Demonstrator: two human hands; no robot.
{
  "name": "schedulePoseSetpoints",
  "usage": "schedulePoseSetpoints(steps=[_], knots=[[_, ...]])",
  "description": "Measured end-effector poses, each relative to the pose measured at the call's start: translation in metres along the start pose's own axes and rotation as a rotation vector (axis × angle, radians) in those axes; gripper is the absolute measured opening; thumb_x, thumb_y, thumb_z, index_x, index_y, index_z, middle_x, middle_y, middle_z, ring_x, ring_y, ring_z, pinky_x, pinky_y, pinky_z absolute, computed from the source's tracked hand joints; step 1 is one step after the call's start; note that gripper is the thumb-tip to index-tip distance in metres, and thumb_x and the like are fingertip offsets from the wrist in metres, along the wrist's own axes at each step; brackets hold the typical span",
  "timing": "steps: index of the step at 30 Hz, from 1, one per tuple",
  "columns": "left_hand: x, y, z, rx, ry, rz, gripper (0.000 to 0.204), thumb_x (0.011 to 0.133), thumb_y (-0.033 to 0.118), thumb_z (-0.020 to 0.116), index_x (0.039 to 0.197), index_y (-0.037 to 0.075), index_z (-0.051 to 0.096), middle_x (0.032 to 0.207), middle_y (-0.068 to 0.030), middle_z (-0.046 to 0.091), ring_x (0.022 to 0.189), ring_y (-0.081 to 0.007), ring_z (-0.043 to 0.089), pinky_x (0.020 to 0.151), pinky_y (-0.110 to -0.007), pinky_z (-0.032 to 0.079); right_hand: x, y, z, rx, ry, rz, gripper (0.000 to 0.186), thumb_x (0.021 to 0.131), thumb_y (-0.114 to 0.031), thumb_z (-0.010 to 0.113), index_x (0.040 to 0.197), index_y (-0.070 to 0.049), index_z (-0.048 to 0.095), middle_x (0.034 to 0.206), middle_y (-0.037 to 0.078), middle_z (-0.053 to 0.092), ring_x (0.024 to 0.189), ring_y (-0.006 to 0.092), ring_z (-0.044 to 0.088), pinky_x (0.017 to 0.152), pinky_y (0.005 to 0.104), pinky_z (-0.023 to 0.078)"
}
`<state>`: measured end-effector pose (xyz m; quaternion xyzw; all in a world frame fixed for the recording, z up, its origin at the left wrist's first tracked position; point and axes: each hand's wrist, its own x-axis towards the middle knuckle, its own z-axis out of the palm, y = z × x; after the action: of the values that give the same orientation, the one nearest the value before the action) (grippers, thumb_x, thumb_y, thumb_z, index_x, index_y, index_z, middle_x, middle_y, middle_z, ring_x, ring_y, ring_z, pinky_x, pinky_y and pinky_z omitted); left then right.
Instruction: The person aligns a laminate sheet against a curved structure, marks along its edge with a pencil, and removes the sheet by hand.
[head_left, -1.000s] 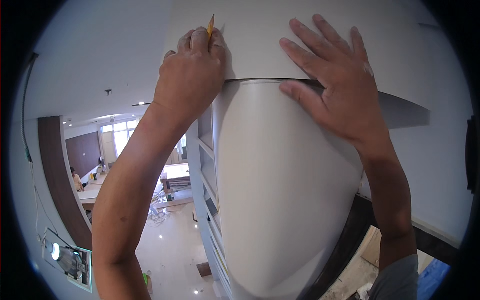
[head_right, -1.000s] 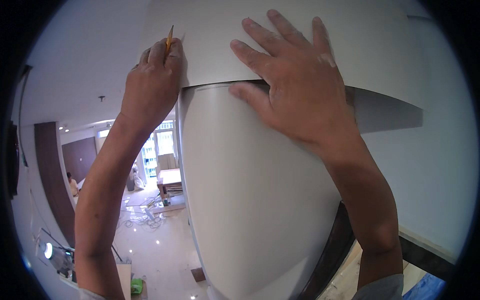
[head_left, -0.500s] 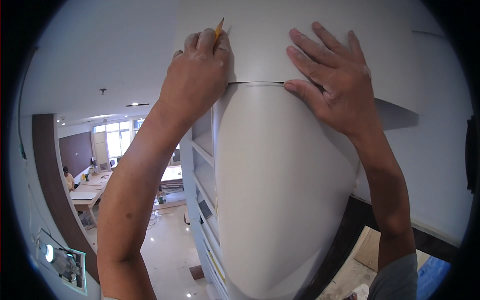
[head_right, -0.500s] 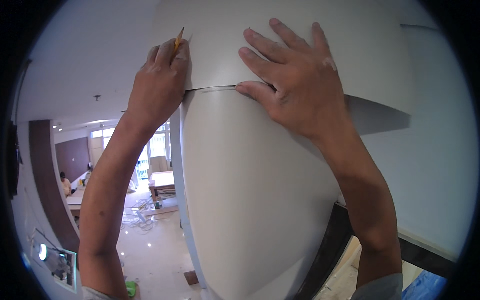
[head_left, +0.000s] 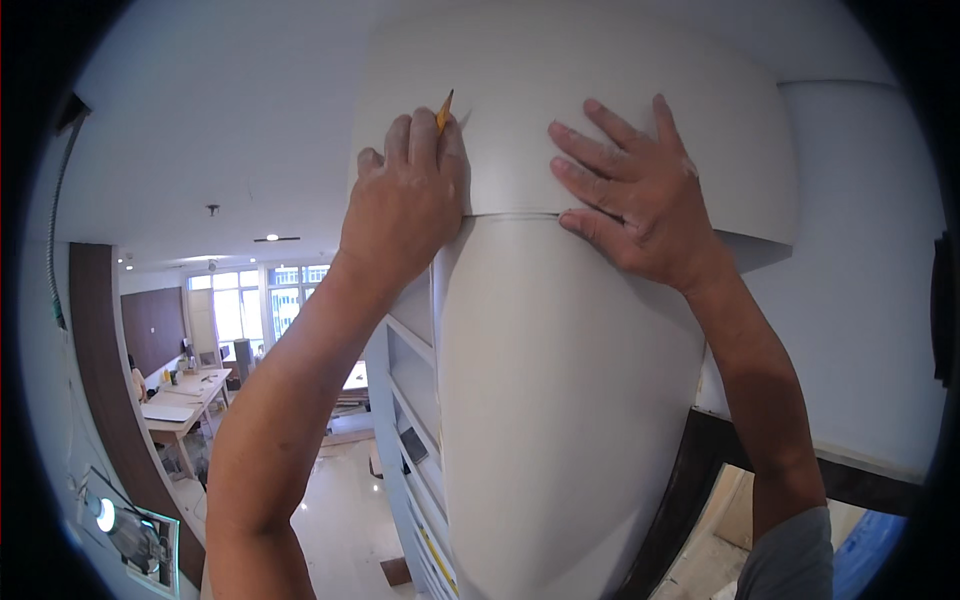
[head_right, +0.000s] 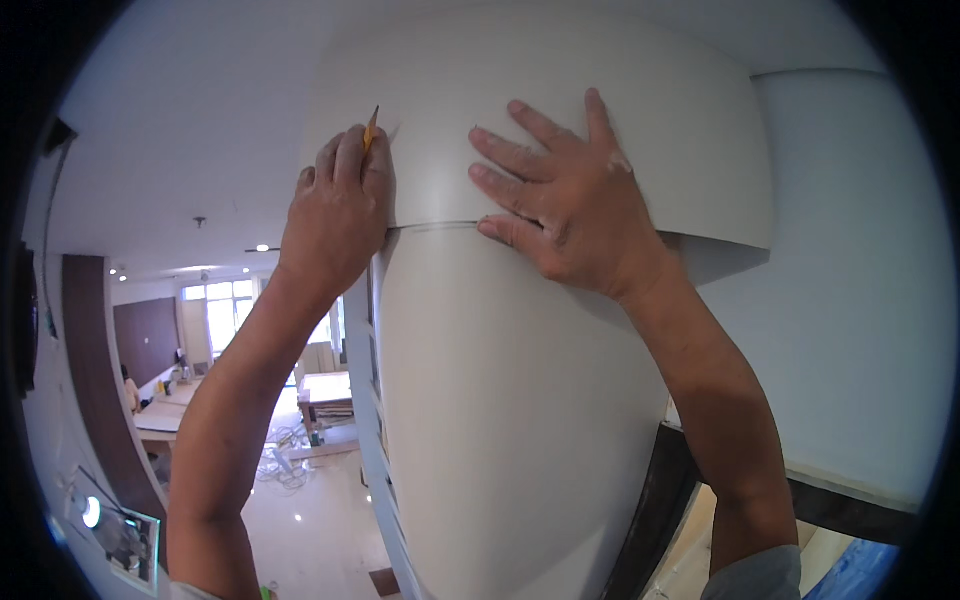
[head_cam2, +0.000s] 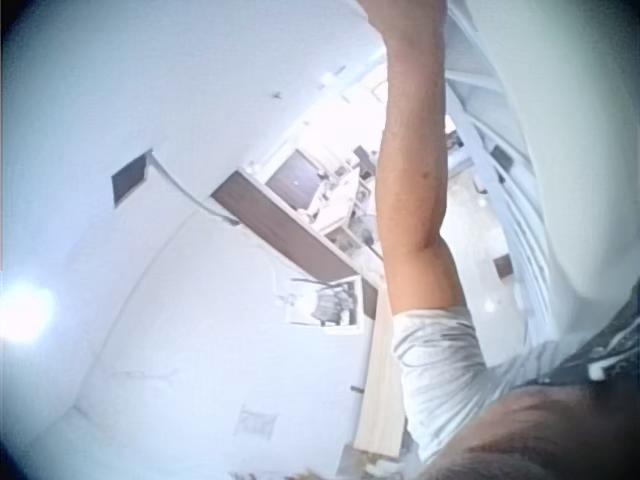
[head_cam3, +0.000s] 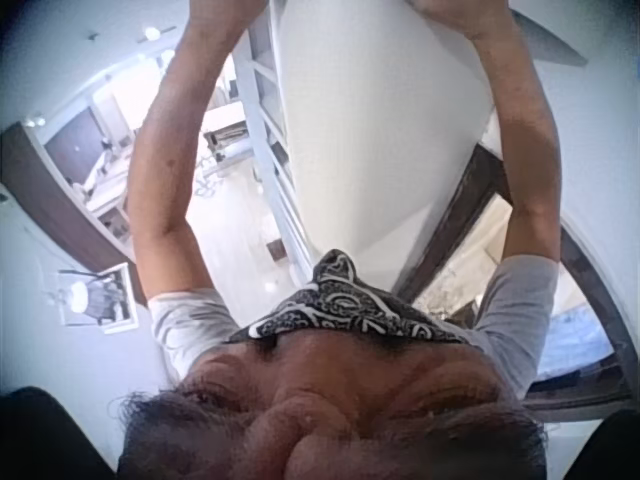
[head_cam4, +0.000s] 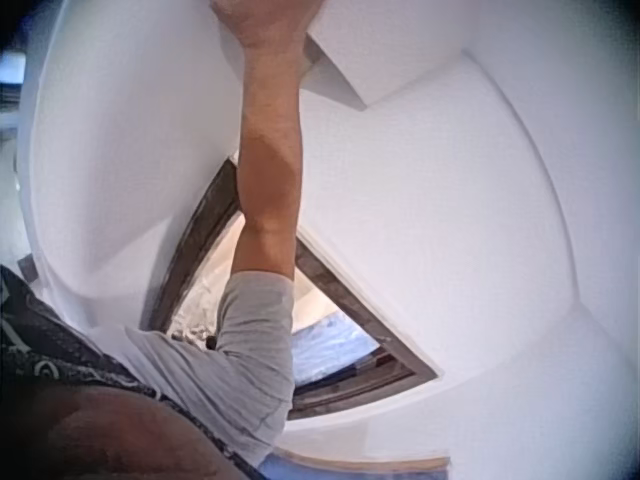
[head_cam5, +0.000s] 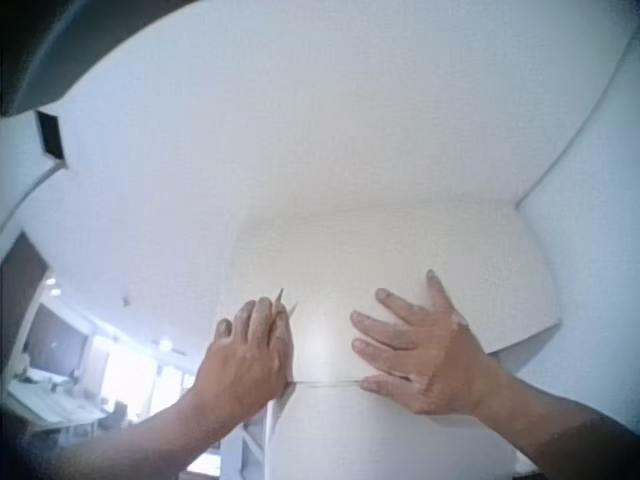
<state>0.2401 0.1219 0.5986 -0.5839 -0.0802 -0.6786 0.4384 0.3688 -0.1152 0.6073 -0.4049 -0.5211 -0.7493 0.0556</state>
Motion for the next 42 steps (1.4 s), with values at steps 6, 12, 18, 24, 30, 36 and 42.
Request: schedulePoseSetpoints(steps=[6,12,18,24,30,36,42], knots=[[0.002,0.001,-0.012,-0.049,-0.060,0.003,0.048,0.096,0.005,0.054,0.141,-0.011,0.050,0.138,-0.0255,0.053,0.132,-0.0404,0.055,0.102,-0.049,0.054,-0.001,-0.003,-0.009,0.062,-0.020,-0.015,0.029,0.081,-0.028,0.083,0.109,-0.021,0.079,0.133,-0.003,0.071,0.137,0.0286,0.056,0.121,0.0707,0.022],[0.003,-0.002,-0.009,-0.085,-0.014,0.019,0.048,0.096,0.005,0.054,0.140,-0.012,0.050,0.136,-0.0262,0.054,0.131,-0.0404,0.056,0.101,-0.048,0.054,0.002,-0.008,-0.012,0.115,-0.032,-0.002,0.027,0.083,-0.019,0.080,0.109,-0.027,0.079,0.135,-0.005,0.070,0.137,0.0303,0.056,0.121,0.0710,0.023],[0.001,0.003,0.000,0.067,-0.004,0.004,0.046,0.096,0.012,0.056,0.138,-0.008,0.057,0.133,-0.0224,0.057,0.128,-0.0352,0.057,0.086,-0.048,0.057,0.007,-0.011,-0.009,0.111,-0.098,-0.055,0.030,0.085,-0.014,0.077,0.109,-0.032,0.079,0.139,-0.006,0.067,0.139,0.0336,0.054,0.120,0.0715,0.027],[0.005,-0.004,-0.011,0.076,-0.007,0.053,0.043,0.094,0.011,0.058,0.133,-0.009,0.059,0.129,-0.0213,0.058,0.125,-0.0320,0.060,0.080,-0.042,0.059,0.007,-0.009,-0.012,0.055,-0.094,-0.149,0.030,0.087,-0.014,0.072,0.114,-0.027,0.075,0.141,-0.006,0.065,0.138,0.0320,0.055,0.118,0.0717,0.032],[0.010,-0.008,-0.021,-0.080,-0.087,0.033,0.045,0.092,0.004,0.059,0.134,-0.011,0.054,0.127,-0.0207,0.058,0.115,-0.0343,0.063,0.086,-0.042,0.061,0.007,-0.011,-0.014,0.012,-0.125,-0.205,0.030,0.087,-0.015,0.070,0.115,-0.025,0.074,0.145,-0.007,0.062,0.137,0.0296,0.056,0.120,0.0698,0.032],[0.018,-0.015,-0.030,-0.121,-0.261,0.030,0.048,0.089,0.002,0.060,0.135,-0.010,0.054,0.124,-0.0181,0.059,0.114,-0.0341,0.063,0.084,-0.041,0.061,0.014,-0.011,-0.023,0.014,-0.165,-0.249,0.023,0.088,-0.014,0.067,0.106,-0.024,0.078,0.145,-0.007,0.062,0.138,0.0293,0.055,0.121,0.0691,0.031],[0.017,-0.016,-0.032,-0.092,-0.247,0.069,0.043,0.090,0.004,0.060,0.131,-0.010,0.057,0.123,-0.0180,0.059,0.113,-0.0319,0.063,0.080,-0.041,0.061,0.014,-0.012,-0.023,-0.018,-0.146,-0.259,0.016,0.090,-0.018,0.065,0.100,-0.020,0.078,0.142,-0.003,0.065,0.134,0.0296,0.058,0.118,0.0678,0.036]])
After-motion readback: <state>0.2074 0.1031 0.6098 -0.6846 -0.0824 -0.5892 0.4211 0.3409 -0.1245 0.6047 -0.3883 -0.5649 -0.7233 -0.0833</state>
